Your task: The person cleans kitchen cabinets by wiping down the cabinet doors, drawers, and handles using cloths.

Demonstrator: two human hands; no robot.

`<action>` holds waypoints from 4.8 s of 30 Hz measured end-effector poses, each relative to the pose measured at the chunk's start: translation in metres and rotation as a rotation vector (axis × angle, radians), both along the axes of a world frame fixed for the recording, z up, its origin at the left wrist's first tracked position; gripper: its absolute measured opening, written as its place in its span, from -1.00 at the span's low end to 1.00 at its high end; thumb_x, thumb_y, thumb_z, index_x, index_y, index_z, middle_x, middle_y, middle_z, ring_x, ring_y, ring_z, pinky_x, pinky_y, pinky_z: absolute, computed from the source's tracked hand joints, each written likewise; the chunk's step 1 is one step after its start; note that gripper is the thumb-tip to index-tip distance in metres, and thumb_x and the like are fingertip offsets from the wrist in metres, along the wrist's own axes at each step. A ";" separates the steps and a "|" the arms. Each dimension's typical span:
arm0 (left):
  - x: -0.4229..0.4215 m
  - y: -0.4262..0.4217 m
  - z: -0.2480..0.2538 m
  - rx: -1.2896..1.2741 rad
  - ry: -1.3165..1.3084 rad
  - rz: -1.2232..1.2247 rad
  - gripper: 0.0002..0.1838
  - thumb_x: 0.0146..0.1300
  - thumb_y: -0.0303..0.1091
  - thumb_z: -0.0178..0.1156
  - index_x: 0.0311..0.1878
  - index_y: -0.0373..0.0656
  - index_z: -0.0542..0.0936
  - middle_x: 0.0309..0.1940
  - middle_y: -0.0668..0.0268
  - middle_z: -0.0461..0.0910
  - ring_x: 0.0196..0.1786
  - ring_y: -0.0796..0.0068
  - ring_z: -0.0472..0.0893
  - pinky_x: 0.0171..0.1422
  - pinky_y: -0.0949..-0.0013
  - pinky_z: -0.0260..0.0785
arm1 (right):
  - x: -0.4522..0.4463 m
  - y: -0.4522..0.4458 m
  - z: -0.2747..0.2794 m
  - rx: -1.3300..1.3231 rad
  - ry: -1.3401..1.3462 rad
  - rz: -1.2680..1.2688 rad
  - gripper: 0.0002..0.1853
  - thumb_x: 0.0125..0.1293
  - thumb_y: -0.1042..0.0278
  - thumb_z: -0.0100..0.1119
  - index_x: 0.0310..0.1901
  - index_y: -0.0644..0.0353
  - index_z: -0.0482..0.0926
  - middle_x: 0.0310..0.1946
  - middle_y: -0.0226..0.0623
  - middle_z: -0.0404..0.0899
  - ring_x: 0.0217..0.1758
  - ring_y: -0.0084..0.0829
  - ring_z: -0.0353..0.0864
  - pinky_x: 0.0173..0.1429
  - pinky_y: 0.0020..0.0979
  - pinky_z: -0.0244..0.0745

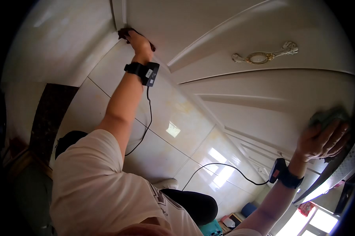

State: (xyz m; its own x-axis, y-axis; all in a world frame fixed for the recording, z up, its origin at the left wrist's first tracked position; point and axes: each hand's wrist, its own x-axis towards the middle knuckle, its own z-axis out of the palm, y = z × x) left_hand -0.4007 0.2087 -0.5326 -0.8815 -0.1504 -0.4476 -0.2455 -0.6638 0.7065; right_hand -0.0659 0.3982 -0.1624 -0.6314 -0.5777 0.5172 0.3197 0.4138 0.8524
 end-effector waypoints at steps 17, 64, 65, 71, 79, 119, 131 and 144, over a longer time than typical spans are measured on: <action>0.011 0.036 0.083 -0.658 0.302 0.198 -0.28 0.39 -0.02 -0.17 0.36 -0.49 0.11 0.39 -0.22 0.08 0.40 -0.19 0.16 0.49 -0.09 -0.05 | -0.003 -0.013 -0.003 -0.025 0.038 -0.050 -0.55 0.46 0.01 -0.15 0.15 0.06 0.59 0.23 -0.28 0.50 0.25 0.02 0.46 0.25 -0.05 0.33; 0.171 0.074 0.173 -1.214 2.029 0.030 -0.65 -0.09 -0.17 0.35 -0.21 -0.08 0.61 -0.26 0.12 0.39 0.05 -0.20 0.37 0.38 -0.42 0.01 | 0.110 0.004 -0.074 -0.885 0.534 -0.097 -0.40 0.15 0.51 0.21 0.28 0.00 0.43 0.40 -0.14 0.22 0.49 0.15 0.05 0.46 0.00 0.11; 0.168 0.076 0.170 -1.198 2.040 0.063 -0.67 -0.06 -0.15 0.32 -0.22 -0.09 0.61 -0.26 0.12 0.39 0.03 -0.19 0.38 0.37 -0.44 0.00 | 0.099 0.005 -0.068 -0.861 0.551 -0.093 -0.40 0.15 0.47 0.22 0.29 0.00 0.42 0.42 -0.14 0.19 0.50 0.16 0.00 0.47 0.04 0.06; 0.163 0.086 0.158 -1.143 2.025 0.109 -0.70 0.06 -0.07 0.19 -0.26 -0.08 0.60 -0.29 0.09 0.39 0.02 -0.26 0.37 0.32 -0.52 -0.05 | 0.013 -0.027 -0.053 -0.819 0.433 -0.148 -0.38 0.12 0.26 0.19 0.30 -0.18 0.42 0.45 -0.42 0.16 0.49 -0.03 0.08 0.49 0.13 -0.07; 0.159 0.079 0.163 -1.133 2.100 0.038 -0.72 0.11 -0.06 0.18 -0.30 -0.08 0.58 -0.29 0.05 0.40 0.08 -0.34 0.37 0.31 -0.51 -0.01 | -0.006 -0.029 -0.031 -0.535 0.014 -0.040 -0.41 0.09 0.08 0.25 0.24 -0.37 0.45 0.40 -0.74 0.22 0.41 -0.44 0.21 0.48 -0.15 0.07; 0.154 0.087 0.145 -1.238 2.038 0.355 -0.53 0.25 -0.05 0.01 0.06 -0.20 0.52 0.01 0.07 0.43 0.19 -0.09 0.36 0.32 -0.19 0.11 | 0.108 0.001 -0.149 -1.046 0.549 -0.264 -0.18 0.09 0.03 0.31 0.37 0.12 0.25 0.46 0.09 0.01 0.49 0.24 -0.07 0.46 0.21 -0.14; 0.157 0.086 0.150 -1.126 2.101 0.340 -0.53 0.28 -0.02 0.01 0.06 -0.21 0.53 -0.08 0.11 0.40 0.15 -0.09 0.35 0.31 -0.21 0.10 | 0.156 0.023 -0.095 -1.057 0.697 -0.234 -0.21 0.22 0.26 0.18 0.46 0.15 0.09 0.52 -0.04 -0.12 0.57 0.16 -0.29 0.55 0.05 -0.26; 0.150 0.089 0.136 -1.156 2.063 0.312 -0.59 0.18 -0.05 0.09 -0.01 -0.09 0.56 -0.02 0.12 0.42 0.18 -0.14 0.35 0.29 -0.23 0.12 | 0.158 0.037 -0.037 -0.864 0.770 -0.105 -0.34 0.25 0.17 0.10 0.33 0.35 0.25 0.44 0.19 0.00 0.52 0.21 -0.14 0.52 0.15 -0.24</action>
